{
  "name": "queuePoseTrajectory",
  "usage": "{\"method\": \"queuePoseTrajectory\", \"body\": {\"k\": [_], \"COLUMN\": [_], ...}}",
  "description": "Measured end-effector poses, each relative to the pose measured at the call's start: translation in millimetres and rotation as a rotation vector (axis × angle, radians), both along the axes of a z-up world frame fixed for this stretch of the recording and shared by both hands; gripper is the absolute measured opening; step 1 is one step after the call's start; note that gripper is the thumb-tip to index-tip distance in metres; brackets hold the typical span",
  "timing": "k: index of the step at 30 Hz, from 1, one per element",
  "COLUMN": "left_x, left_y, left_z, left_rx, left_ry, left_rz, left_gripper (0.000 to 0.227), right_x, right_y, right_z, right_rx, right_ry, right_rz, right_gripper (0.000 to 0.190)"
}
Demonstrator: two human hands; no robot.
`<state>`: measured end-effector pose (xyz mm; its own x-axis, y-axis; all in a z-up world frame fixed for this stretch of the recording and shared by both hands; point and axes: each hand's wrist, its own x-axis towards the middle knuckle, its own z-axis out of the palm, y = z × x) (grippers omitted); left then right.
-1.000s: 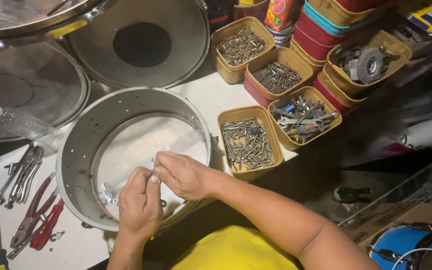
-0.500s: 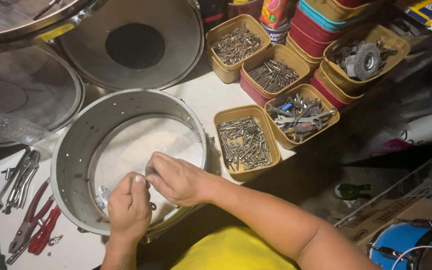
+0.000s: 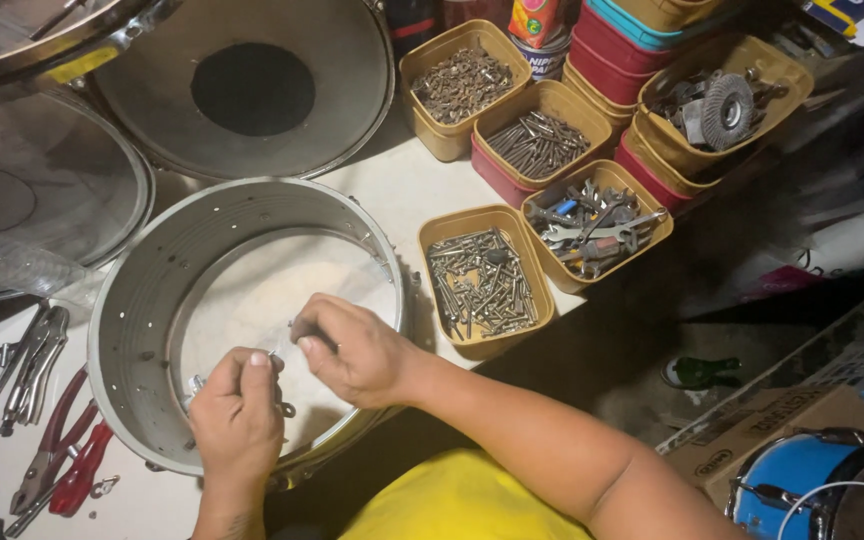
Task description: The person assembles small metal hardware components, including screws and washers, into a drum shell. They pick parts from containers, insert them into the drum's lugs, and use a screwdriver to tighten the screws.
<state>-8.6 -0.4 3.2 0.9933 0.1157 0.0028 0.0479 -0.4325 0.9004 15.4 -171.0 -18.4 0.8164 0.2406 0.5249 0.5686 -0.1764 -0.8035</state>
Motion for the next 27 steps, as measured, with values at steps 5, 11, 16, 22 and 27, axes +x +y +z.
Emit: {"method": "queuePoseTrajectory", "body": {"k": [5,11,16,22,27], "left_x": [0,-1,0,1,-3], "left_y": [-1,-2,-4,-3,-5], "left_z": [1,0,3,2,5], "left_rx": [0.127,0.168,0.115,0.117,0.080], "left_ry": [-0.170,-0.285,-0.289,-0.275,-0.297], "left_rz": [-0.051,-0.085,-0.101,-0.084,-0.110], "left_gripper": [0.011,0.006,0.006,0.005,0.005], "right_x": [9,16,23,44,47], "right_y": [-51,-155,-155,-157,-154], "right_z": [-25,-11,-2,-57,-49], "right_rx": [-0.059,-0.682,-1.030,-1.066,-1.221], "right_ry": [0.015,0.631,0.862,0.604,0.788], "right_rz": [-0.247,-0.432,-0.402,-0.348,-0.313], "right_gripper": [0.012,0.031,0.034,0.028,0.026]}}
